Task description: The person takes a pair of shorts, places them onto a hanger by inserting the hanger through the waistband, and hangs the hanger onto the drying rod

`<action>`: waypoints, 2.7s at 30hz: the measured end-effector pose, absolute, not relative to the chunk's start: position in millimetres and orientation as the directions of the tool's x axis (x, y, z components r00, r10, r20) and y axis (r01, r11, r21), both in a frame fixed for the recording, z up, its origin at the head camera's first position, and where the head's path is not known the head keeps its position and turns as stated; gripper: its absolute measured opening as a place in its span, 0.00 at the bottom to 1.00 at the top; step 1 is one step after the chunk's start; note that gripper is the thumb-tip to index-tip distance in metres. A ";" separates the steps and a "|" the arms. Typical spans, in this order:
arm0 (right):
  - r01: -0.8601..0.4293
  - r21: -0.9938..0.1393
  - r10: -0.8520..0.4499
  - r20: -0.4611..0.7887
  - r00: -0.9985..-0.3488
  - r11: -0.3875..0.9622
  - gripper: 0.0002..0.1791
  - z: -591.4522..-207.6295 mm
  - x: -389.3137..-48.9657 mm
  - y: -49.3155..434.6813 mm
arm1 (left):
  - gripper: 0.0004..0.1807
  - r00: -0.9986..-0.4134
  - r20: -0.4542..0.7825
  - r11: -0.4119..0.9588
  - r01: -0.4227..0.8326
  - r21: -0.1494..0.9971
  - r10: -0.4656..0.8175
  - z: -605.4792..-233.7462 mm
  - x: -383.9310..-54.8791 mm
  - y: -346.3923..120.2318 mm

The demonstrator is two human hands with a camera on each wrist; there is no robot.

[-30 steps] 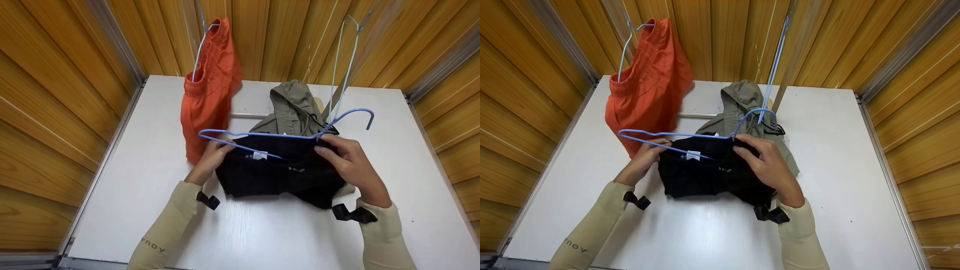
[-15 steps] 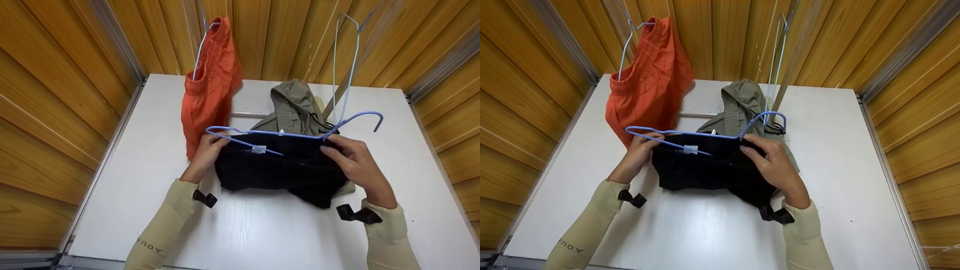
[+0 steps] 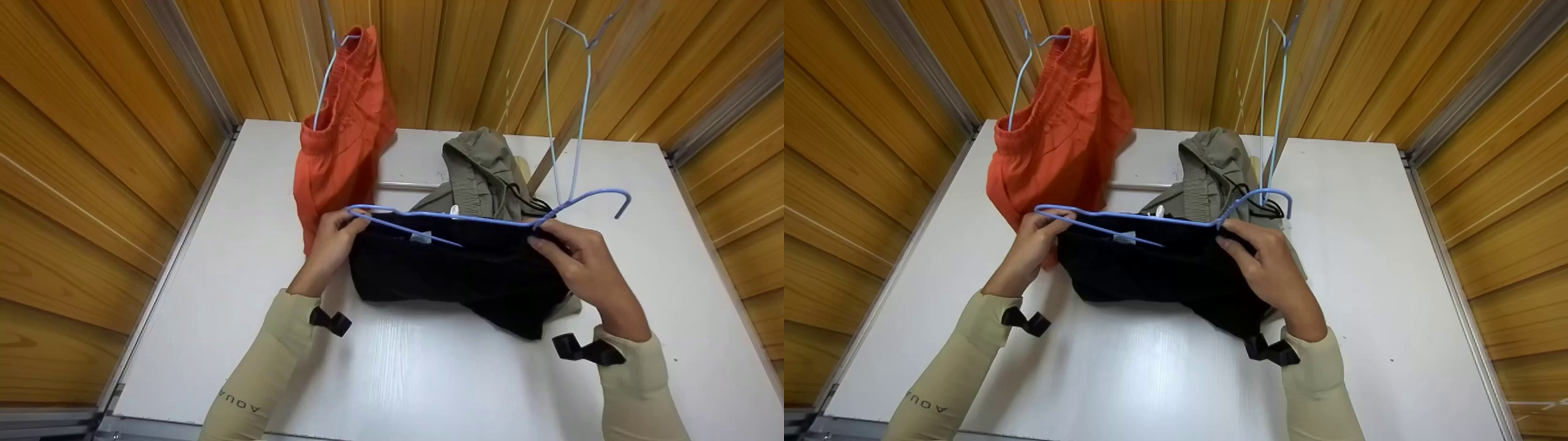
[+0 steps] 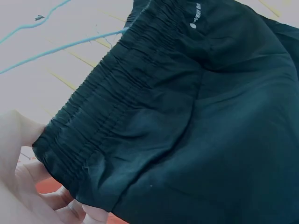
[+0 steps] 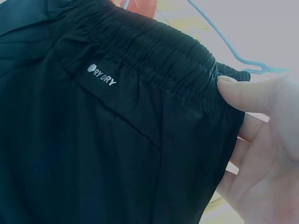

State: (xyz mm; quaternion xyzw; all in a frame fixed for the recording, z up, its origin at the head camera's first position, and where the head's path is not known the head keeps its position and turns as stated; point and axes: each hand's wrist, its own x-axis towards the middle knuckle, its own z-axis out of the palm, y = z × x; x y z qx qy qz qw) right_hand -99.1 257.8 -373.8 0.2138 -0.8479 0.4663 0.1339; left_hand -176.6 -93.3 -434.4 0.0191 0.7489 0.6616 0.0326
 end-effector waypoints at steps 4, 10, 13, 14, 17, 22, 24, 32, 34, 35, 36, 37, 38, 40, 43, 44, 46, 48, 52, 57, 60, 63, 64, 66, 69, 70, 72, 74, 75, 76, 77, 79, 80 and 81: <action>-0.482 -0.730 -0.228 0.426 -0.875 0.485 0.15 -377.0 -99.2 258.4 | 0.07 -0.998 0.012 0.119 0.020 0.993 0.068 -429.5 -176.0 -96.2; -0.475 -0.716 -0.223 0.423 -0.878 0.511 0.16 -379.7 -98.7 259.9 | 0.07 -0.997 0.021 0.121 0.030 0.992 0.071 -423.3 -176.1 -100.3; -0.468 -0.712 -0.224 0.414 -0.882 0.524 0.16 -380.9 -98.7 260.8 | 0.08 -0.998 0.025 0.119 0.032 0.992 0.063 -420.8 -175.9 -101.0; -0.465 -0.712 -0.225 0.411 -0.883 0.526 0.16 -381.4 -98.7 261.0 | 0.08 -0.998 0.027 0.118 0.034 0.992 0.060 -420.0 -175.7 -101.2; -0.459 -0.706 -0.226 0.404 -0.886 0.540 0.17 -382.3 -98.9 261.7 | 0.08 -0.998 0.041 0.121 0.047 0.992 0.054 -418.4 -175.5 -101.6; -0.431 -0.700 -0.205 0.387 -0.899 0.569 0.15 -383.6 -98.1 262.7 | 0.09 -0.997 0.057 0.141 0.065 0.988 0.054 -416.8 -175.0 -102.8; -0.423 -0.697 -0.198 0.384 -0.902 0.579 0.14 -384.2 -98.1 262.6 | 0.09 -0.997 0.061 0.146 0.068 0.987 0.051 -416.0 -174.7 -103.3; -0.461 -0.660 -0.228 0.412 -0.882 0.594 0.15 -387.4 -100.1 260.9 | 0.08 -0.996 0.073 0.165 0.079 0.983 0.045 -412.1 -173.8 -104.6; -0.466 -0.659 -0.233 0.413 -0.880 0.590 0.17 -387.7 -100.4 260.5 | 0.07 -0.996 0.073 0.170 0.080 0.982 0.042 -411.1 -173.9 -104.8; -0.469 -0.658 -0.235 0.415 -0.879 0.590 0.17 -387.8 -100.7 260.3 | 0.07 -0.997 0.072 0.176 0.078 0.981 0.043 -410.3 -173.7 -104.9; -0.469 -0.659 -0.237 0.414 -0.879 0.588 0.17 -387.6 -101.1 260.1 | 0.07 -0.997 0.071 0.178 0.077 0.981 0.042 -409.6 -173.8 -105.0; -0.474 -0.658 -0.239 0.418 -0.876 0.586 0.18 -387.5 -101.4 259.9 | 0.07 -0.997 0.071 0.178 0.077 0.981 0.041 -408.9 -174.3 -105.0; -0.477 -0.657 -0.240 0.421 -0.875 0.584 0.18 -387.2 -101.6 259.7 | 0.07 -0.997 0.072 0.178 0.078 0.981 0.041 -408.0 -174.8 -105.0; -0.477 -0.656 -0.242 0.421 -0.874 0.584 0.18 -386.9 -101.6 259.3 | 0.07 -0.996 0.078 0.177 0.084 0.981 0.040 -406.2 -176.0 -104.8; -0.476 -0.658 -0.242 0.419 -0.875 0.584 0.18 -387.3 -100.7 258.4 | 0.07 -0.995 0.093 0.175 0.100 0.980 0.046 -403.3 -177.6 -105.0; -0.474 -0.657 -0.242 0.416 -0.877 0.586 0.18 -387.2 -100.4 258.2 | 0.07 -0.994 0.100 0.175 0.107 0.979 0.047 -402.5 -177.8 -105.2; -0.471 -0.656 -0.242 0.413 -0.878 0.590 0.18 -387.5 -100.3 257.9 | 0.07 -0.993 0.110 0.177 0.117 0.977 0.048 -401.4 -178.0 -105.9; -0.473 -0.645 -0.249 0.411 -0.877 0.600 0.17 -387.3 -100.6 257.8 | 0.07 -0.991 0.123 0.188 0.130 0.974 0.047 -400.7 -177.9 -106.4; -0.475 -0.610 -0.262 0.409 -0.874 0.634 0.15 -388.5 -100.9 258.6 | 0.07 -0.991 0.126 0.216 0.134 0.967 0.049 -401.1 -178.6 -106.2; -0.465 -0.581 -0.282 0.380 -0.881 0.668 0.14 -390.1 -99.9 256.5 | 0.07 -0.991 0.123 0.249 0.132 0.960 0.052 -401.6 -179.0 -104.6; -0.473 -0.570 -0.300 0.375 -0.877 0.672 0.14 -389.7 -99.9 253.3 | 0.07 -0.990 0.130 0.261 0.139 0.955 0.050 -400.7 -178.3 -103.4; -0.490 -0.562 -0.315 0.383 -0.868 0.666 0.13 -388.3 -100.5 250.0 | 0.08 -0.987 0.148 0.268 0.158 0.950 0.059 -400.4 -177.8 -101.7; -0.495 -0.560 -0.320 0.385 -0.865 0.664 0.13 -387.9 -100.8 249.1 | 0.08 -0.986 0.154 0.269 0.165 0.949 0.064 -400.0 -177.3 -101.2; -0.503 -0.557 -0.324 0.393 -0.860 0.661 0.12 -387.3 -101.5 247.9 | 0.08 -0.983 0.168 0.278 0.182 0.943 0.074 -399.4 -176.2 -100.2; -0.512 -0.559 -0.328 0.401 -0.856 0.653 0.13 -386.5 -101.9 246.4 | 0.08 -0.977 0.196 0.292 0.211 0.933 0.083 -398.5 -174.7 -99.0; -0.513 -0.560 -0.329 0.401 -0.855 0.650 0.13 -386.3 -102.1 246.0 | 0.07 -0.975 0.204 0.298 0.220 0.929 0.087 -398.5 -174.5 -98.7; -0.515 -0.562 -0.332 0.400 -0.854 0.647 0.14 -386.0 -102.3 245.1 | 0.07 -0.971 0.220 0.310 0.239 0.920 0.095 -398.5 -174.3 -97.7; -0.512 -0.567 -0.332 0.395 -0.857 0.646 0.14 -385.5 -102.4 243.8 | 0.07 -0.968 0.230 0.323 0.251 0.912 0.105 -398.3 -174.0 -96.7; -0.510 -0.568 -0.334 0.391 -0.858 0.646 0.15 -385.3 -102.4 243.1 | 0.07 -0.966 0.232 0.331 0.256 0.908 0.110 -398.3 -174.0 -96.1; -0.508 -0.572 -0.333 0.387 -0.859 0.645 0.15 -385.0 -102.3 242.4 | 0.07 -0.965 0.235 0.339 0.261 0.904 0.115 -398.1 -173.9 -95.5; -0.506 -0.576 -0.333 0.385 -0.861 0.642 0.15 -384.5 -102.3 241.5 | 0.07 -0.963 0.243 0.346 0.270 0.899 0.120 -397.5 -173.5 -94.8; -0.503 -0.585 -0.333 0.381 -0.863 0.636 0.16 -383.8 -102.5 239.7 | 0.07 -0.957 0.261 0.360 0.290 0.887 0.128 -396.5 -172.9 -93.1; -0.504 -0.589 -0.333 0.380 -0.863 0.632 0.16 -383.5 -102.7 238.8 | 0.07 -0.953 0.271 0.364 0.301 0.881 0.134 -396.2 -172.9 -92.1; -0.505 -0.593 -0.335 0.380 -0.862 0.627 0.16 -383.0 -102.9 237.8 | 0.07 -0.950 0.280 0.369 0.313 0.875 0.140 -396.1 -172.9 -90.9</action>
